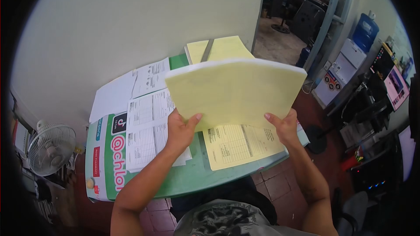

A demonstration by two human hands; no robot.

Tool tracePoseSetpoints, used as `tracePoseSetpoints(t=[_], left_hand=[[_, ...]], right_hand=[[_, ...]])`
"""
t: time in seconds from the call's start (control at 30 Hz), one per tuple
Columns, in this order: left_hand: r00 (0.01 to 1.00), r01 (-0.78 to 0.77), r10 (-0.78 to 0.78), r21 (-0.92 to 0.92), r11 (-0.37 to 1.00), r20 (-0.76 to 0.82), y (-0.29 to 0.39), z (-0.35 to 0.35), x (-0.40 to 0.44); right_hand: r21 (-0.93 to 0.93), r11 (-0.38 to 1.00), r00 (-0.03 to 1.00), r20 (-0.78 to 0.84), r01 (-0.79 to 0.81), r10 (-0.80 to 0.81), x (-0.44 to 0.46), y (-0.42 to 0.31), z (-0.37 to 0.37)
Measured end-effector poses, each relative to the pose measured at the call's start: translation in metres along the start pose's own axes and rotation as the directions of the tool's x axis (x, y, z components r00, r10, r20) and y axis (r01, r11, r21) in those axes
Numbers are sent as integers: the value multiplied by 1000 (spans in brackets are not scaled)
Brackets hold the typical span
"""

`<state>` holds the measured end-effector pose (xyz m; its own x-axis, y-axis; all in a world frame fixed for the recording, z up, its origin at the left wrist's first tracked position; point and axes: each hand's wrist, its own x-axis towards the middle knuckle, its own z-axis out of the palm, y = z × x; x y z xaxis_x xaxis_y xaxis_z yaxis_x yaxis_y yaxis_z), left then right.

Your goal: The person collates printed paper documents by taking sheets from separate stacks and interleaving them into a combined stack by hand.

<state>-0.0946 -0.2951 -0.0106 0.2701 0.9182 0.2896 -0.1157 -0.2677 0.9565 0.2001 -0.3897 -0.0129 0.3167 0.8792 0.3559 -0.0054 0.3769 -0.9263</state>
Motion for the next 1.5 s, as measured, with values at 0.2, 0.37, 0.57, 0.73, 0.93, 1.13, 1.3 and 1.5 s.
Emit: tracePoseSetpoints(t=[0.2,0.37,0.57,0.73,0.93,1.13,1.3,1.5], left_hand=[[993,-120,122,183,976,6,64,-20,63],[982,-159,169,112,981,-86,165,-30,135],[995,51,-57,-71,996,-86,155,-47,180],[976,213,-215,-113,970,-11,101,-38,211],[946,324,-323,-102,940,27,31,-25,255],[911,407,-410,-74,910,-37,-15,-7,286],[879,473,-469,34,881,-82,-56,3,298],[858,514,-507,167,842,-86,-83,-4,314]], right_hand=[[-266,963,993,113,50,-21,79,-76,22],[-108,994,984,180,3,17,188,-142,52],[23,990,937,329,-136,121,251,-128,38],[-86,971,945,225,-225,239,269,-80,24],[-172,945,939,154,-279,306,306,-14,5],[-206,923,934,80,-326,348,337,35,-8],[-275,864,893,39,-422,449,353,91,-26],[-368,781,850,-54,-505,524,361,124,-32]])
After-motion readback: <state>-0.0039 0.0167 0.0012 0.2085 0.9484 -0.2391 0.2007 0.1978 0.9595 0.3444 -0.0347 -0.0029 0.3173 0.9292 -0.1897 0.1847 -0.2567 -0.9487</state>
